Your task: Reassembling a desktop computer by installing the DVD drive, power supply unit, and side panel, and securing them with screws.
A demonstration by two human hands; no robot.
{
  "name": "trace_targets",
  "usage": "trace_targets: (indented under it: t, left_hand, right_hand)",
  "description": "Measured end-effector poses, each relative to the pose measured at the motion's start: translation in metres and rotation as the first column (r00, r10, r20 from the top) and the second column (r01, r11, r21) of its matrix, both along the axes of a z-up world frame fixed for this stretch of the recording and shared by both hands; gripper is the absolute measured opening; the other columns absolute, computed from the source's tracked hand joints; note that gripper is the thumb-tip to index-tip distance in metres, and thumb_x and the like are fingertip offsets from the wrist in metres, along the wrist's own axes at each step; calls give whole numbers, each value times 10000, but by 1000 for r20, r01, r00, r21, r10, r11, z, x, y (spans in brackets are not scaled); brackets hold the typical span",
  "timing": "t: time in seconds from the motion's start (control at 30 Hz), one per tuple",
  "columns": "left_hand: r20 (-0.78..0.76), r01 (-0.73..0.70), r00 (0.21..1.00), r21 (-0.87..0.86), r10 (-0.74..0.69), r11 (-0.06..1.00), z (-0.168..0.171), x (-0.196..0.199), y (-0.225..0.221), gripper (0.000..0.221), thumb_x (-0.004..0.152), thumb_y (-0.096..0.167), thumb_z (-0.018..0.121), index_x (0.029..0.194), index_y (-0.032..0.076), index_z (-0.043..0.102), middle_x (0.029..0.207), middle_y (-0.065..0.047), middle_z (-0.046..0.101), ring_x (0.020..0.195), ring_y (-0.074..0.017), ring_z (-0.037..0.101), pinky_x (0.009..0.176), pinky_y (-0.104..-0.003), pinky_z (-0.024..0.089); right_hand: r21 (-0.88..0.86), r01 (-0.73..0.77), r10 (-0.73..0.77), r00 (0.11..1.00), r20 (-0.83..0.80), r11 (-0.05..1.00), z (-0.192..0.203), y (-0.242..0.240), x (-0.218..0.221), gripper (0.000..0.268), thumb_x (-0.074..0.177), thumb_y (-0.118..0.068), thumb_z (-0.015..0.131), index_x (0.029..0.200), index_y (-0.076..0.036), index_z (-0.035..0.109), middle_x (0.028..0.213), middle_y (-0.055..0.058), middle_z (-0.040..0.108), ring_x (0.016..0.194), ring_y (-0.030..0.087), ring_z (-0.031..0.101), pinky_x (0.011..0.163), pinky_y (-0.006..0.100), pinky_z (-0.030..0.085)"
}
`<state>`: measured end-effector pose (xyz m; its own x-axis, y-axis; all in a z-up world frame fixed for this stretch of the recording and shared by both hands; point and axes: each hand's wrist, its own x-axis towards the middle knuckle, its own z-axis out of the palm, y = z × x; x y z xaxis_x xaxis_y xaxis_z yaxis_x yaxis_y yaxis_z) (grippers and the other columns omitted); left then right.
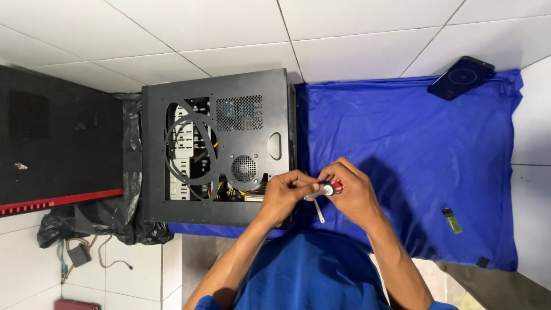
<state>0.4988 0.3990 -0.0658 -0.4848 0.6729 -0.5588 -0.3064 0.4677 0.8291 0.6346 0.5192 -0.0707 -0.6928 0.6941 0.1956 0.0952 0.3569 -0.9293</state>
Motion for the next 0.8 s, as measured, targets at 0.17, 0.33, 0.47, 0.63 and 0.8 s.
trace_targets:
  t: [0.17,0.33,0.47,0.63,0.8]
  left_hand:
    - [160,-253,960,153,229,955,3,-14,-4,225,848,38,761,1068,-14,764,899,-155,749,785,-205,743,788,-328,657]
    - [214,-381,919,277,330,882,11,-30,3,301,893,79,744,1167,-44,720,990,-157,713,917,-255,750,901,-335,634]
    - [227,-349,931,334,285,876,17,-31,11,297,889,29,743,1165,-72,702,1012,-224,725,955,-291,750,915,-374,631]
    - [187,-273,957,318,222,908,25,-31,17,281,880,-16,742,1143,-106,704,1005,-269,731,955,-307,753,913,-419,633]
    - [144,-238,968,295,204,925,28,-33,20,253,869,-54,744,1110,-121,707,949,-280,735,928,-311,753,901,-436,635]
  right_hand:
    - [-25,-50,50,999,-13,998,17,-1,17,353,785,-47,820,1115,-106,710,1017,126,658,902,365,693,829,456,549]
    - [26,-2,1,999,47,1000,29,3,34,378,892,-36,722,1253,-143,735,1050,118,671,949,360,699,858,443,540]
    - [54,54,-57,996,64,997,28,8,42,342,887,-71,749,1212,-177,771,1050,98,704,932,331,709,842,416,548]
    - [55,70,-73,995,64,996,29,18,45,332,880,-82,760,1190,-194,789,1054,90,712,920,314,714,833,397,553]
    - [45,50,-53,997,55,998,21,23,42,332,880,-108,763,1193,-215,793,1047,81,716,920,315,720,816,402,559]
